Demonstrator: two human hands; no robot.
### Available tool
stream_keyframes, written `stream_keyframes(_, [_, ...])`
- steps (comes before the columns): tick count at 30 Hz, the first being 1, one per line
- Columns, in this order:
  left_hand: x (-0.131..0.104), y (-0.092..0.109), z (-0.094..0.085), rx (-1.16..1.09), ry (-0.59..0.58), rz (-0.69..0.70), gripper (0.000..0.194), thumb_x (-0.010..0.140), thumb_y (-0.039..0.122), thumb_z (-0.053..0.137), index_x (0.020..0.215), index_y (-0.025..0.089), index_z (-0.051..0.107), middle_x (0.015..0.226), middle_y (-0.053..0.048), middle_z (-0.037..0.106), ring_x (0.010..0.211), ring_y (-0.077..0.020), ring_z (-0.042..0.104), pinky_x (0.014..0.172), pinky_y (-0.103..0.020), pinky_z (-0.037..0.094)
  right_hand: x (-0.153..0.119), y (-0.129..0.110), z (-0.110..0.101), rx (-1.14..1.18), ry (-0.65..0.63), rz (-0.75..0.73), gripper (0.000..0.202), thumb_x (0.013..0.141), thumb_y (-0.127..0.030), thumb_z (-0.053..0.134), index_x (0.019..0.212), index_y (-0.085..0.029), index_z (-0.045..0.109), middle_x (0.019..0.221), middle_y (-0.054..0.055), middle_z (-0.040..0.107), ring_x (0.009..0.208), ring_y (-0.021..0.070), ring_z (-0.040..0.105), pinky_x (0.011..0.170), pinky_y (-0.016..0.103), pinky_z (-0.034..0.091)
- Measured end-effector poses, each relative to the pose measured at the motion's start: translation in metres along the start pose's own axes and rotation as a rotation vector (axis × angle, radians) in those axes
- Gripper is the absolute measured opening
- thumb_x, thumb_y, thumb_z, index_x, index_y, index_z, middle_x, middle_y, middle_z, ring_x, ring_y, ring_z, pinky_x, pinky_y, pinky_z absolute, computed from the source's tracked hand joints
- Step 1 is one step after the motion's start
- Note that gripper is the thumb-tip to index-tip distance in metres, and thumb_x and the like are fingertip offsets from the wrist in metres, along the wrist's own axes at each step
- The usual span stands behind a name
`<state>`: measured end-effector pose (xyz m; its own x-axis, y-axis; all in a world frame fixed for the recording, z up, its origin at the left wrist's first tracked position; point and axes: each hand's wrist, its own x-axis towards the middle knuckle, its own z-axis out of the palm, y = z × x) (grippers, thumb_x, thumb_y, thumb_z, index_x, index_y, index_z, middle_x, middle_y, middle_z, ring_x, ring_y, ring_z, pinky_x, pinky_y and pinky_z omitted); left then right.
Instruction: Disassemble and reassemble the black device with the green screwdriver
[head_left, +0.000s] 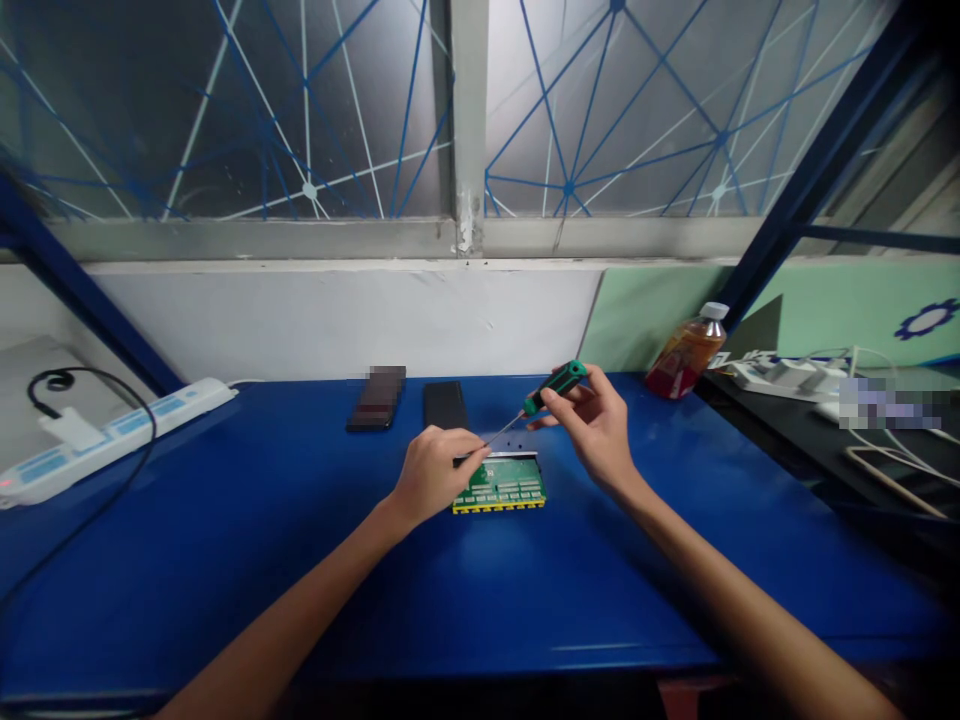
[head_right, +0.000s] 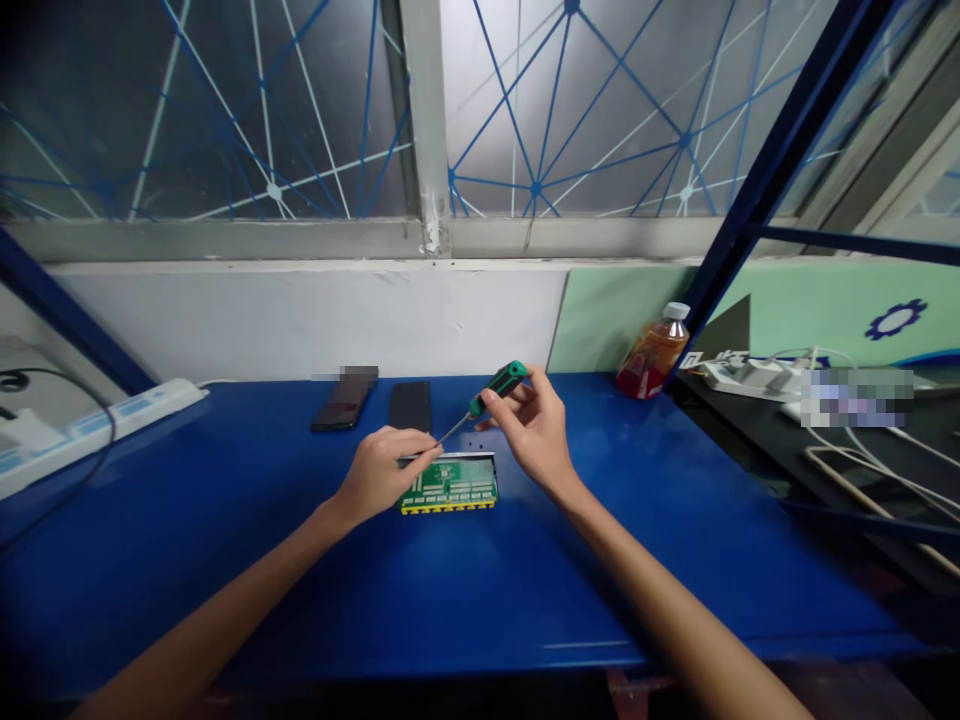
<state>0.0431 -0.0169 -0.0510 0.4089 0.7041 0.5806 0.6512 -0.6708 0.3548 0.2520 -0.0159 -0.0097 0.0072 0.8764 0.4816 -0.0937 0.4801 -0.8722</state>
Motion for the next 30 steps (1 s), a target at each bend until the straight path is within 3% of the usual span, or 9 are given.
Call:
stream_keyframes(4, [-0.001, 0.004, 0.003, -0.002, 0.025, -0.014, 0.014, 0.089, 0.025, 0.063, 0.08, 0.022, 0.074, 0.087, 0.001, 0.077, 0.078, -0.0182, 0.071, 0.066, -0.031, 0.044, -0.002, 0.001, 0.002, -0.052, 0.023, -0.024, 0.049, 0.077, -0.035, 0.072, 0.116, -0.022, 0.046, 0.082, 0.002, 0.064, 0.071, 0.0207, 0.07, 0.058, 0.036, 0.064])
stream_keyframes(7, [-0.002, 0.009, 0.005, 0.002, 0.028, -0.02, 0.014, 0.087, 0.034, 0.067, 0.092, 0.021, 0.073, 0.095, -0.001, 0.076, 0.086, -0.0204, 0.07, 0.071, -0.032, 0.046, -0.001, 0.001, -0.002, -0.137, 0.048, -0.059, 0.055, 0.078, -0.035, 0.071, 0.125, -0.022, 0.046, 0.081, 0.002, 0.063, 0.068, 0.0196, 0.069, 0.06, 0.036, 0.063])
stream_keyframes(13, [-0.001, 0.01, 0.002, 0.034, -0.084, 0.024, 0.022, 0.093, 0.037, 0.058, 0.097, 0.021, 0.072, 0.095, -0.005, 0.074, 0.088, -0.0213, 0.066, 0.073, -0.035, 0.046, 0.005, -0.001, -0.021, -0.402, 0.095, -0.142, 0.07, 0.078, -0.032, 0.071, 0.139, -0.024, 0.039, 0.071, -0.002, 0.062, 0.06, 0.0195, 0.068, 0.06, 0.035, 0.06])
stream_keyframes(19, [-0.006, 0.011, 0.003, 0.052, -0.222, 0.171, 0.028, 0.09, 0.043, 0.061, 0.109, 0.025, 0.07, 0.123, -0.01, 0.062, 0.113, -0.0268, 0.056, 0.09, -0.044, 0.043, 0.008, -0.001, -0.028, -0.555, 0.034, -0.192, 0.065, 0.078, -0.031, 0.067, 0.138, -0.025, 0.041, 0.074, -0.002, 0.063, 0.059, 0.0181, 0.065, 0.06, 0.034, 0.058])
stream_keyframes(25, [-0.01, 0.012, 0.007, 0.075, -0.292, 0.239, 0.045, 0.082, 0.057, 0.066, 0.114, 0.026, 0.067, 0.125, -0.011, 0.06, 0.116, -0.0289, 0.054, 0.096, -0.048, 0.04, 0.004, 0.0, -0.02, -0.61, -0.014, -0.236, 0.06, 0.079, -0.031, 0.065, 0.135, -0.024, 0.043, 0.074, -0.003, 0.062, 0.057, 0.0151, 0.063, 0.058, 0.029, 0.057])
stream_keyframes(30, [-0.01, 0.01, 0.006, 0.081, -0.308, 0.24, 0.035, 0.085, 0.047, 0.066, 0.114, 0.026, 0.067, 0.124, -0.01, 0.06, 0.116, -0.0277, 0.053, 0.095, -0.046, 0.041, 0.003, 0.002, -0.019, -0.617, -0.025, -0.268, 0.058, 0.08, -0.029, 0.064, 0.134, -0.024, 0.044, 0.074, -0.003, 0.06, 0.057, 0.014, 0.061, 0.058, 0.028, 0.057])
